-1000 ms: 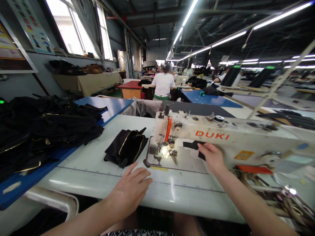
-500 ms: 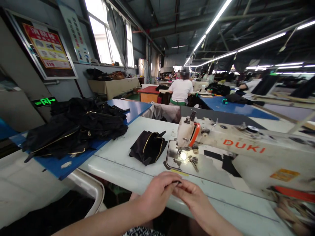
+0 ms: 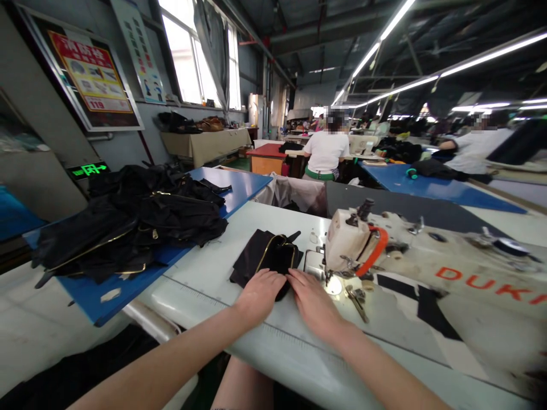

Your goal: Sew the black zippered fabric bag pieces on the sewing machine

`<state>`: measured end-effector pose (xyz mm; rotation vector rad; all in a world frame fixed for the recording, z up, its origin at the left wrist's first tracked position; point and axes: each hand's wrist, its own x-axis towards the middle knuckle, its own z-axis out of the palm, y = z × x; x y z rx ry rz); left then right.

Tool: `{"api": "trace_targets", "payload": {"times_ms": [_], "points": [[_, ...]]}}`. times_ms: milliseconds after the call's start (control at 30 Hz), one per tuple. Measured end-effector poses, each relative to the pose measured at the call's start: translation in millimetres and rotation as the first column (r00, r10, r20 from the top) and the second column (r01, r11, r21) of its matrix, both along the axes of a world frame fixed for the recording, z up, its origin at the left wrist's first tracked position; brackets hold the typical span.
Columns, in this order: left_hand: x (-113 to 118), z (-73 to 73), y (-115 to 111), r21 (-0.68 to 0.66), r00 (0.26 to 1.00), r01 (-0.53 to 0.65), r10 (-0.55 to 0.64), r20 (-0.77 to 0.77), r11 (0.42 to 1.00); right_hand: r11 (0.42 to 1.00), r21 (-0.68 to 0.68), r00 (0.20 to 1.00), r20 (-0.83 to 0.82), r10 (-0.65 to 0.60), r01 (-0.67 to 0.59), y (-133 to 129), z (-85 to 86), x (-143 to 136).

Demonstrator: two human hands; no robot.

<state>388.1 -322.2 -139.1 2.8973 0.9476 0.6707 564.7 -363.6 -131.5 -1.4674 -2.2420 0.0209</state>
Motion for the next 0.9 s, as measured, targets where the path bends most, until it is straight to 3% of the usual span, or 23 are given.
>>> {"api": "trace_targets", "payload": {"times_ms": [167,300,500,733,900], "points": [[7,-13.4,4,0.028,0.991,0.000,0.004,-0.130,1.000,0.999,-0.005,0.996,0.082,-0.044,0.044,-7,-11.0,7],[21,-9.7,6,0.079,0.970,0.003,0.016,-0.241,0.997,0.993,-0.001,0.984,0.140,-0.113,0.115,-15,-4.1,12],[45,-7.2,5,0.094,0.960,-0.057,0.080,-0.268,0.994,0.990,-0.046,0.983,0.127,-0.129,0.136,-33,7.4,29],[81,-6.1,11,0.113,0.956,-0.058,0.088,-0.280,0.992,0.985,0.003,0.985,0.020,-0.172,0.172,-64,8.3,86],[105,-3.1,32,0.135,0.956,-0.008,0.048,-0.290,0.991,0.940,-0.008,0.940,0.001,-0.340,0.340,-35,6.5,128]]}}
